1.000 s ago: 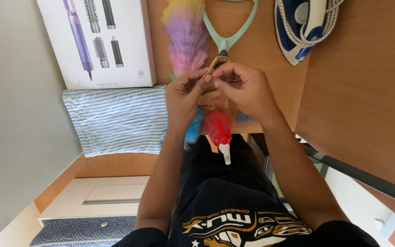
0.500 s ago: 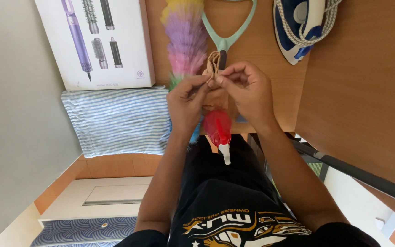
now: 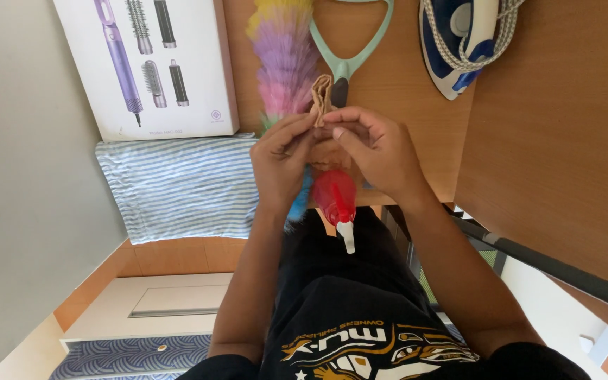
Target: Wiping a wall near a light switch and mopping the tiled floor in a bedroom.
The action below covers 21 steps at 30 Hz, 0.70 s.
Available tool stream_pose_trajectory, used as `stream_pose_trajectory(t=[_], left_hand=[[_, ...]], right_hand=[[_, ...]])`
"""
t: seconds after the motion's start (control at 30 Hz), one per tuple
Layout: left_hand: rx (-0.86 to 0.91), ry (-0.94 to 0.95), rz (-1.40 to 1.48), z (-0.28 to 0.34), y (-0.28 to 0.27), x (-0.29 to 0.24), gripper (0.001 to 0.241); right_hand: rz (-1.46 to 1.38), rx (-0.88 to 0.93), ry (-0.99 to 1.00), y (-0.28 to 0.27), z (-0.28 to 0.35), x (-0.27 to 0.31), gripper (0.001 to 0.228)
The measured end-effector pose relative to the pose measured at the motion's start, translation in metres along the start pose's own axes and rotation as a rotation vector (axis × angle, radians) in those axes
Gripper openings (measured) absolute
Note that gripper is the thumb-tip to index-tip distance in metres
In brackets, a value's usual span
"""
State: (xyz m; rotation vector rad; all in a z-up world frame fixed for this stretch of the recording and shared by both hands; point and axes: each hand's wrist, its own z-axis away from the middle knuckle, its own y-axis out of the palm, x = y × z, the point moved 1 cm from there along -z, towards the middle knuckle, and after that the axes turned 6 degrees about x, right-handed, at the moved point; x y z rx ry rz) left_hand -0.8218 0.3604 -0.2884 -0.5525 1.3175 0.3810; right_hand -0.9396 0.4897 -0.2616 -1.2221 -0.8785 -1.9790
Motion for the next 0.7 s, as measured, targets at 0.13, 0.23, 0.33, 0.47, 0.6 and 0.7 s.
stream_pose_trajectory(t=[0.13,0.23,0.33,0.47,0.6,0.7], left_hand=[[0.081,0.003,0.009,0.000,-0.011,-0.001,0.024],[0.159,-0.013,0.095,0.003,-0.011,0.003,0.025],[0.169,-0.088,0.260,0.004,-0.005,0.009,0.023],[0.166,-0.072,0.194,0.003,-0.001,0.003,0.021],[0.264,0.021,0.078,-0.004,-0.006,-0.016,0.028],[0.263,-0.012,0.055,-0.005,-0.007,-0.016,0.027]], right_hand=[[0.080,-0.039,0.004,0.000,0.001,0.007,0.021],[0.093,-0.058,-0.021,-0.001,0.002,0.006,0.019],[0.199,-0.032,-0.080,-0.004,0.003,0.004,0.018],[0.388,-0.079,-0.155,-0.005,0.002,0.006,0.018],[0.339,-0.109,-0.154,-0.014,0.000,-0.005,0.016],[0.430,-0.094,-0.225,-0.016,0.000,-0.007,0.017]])
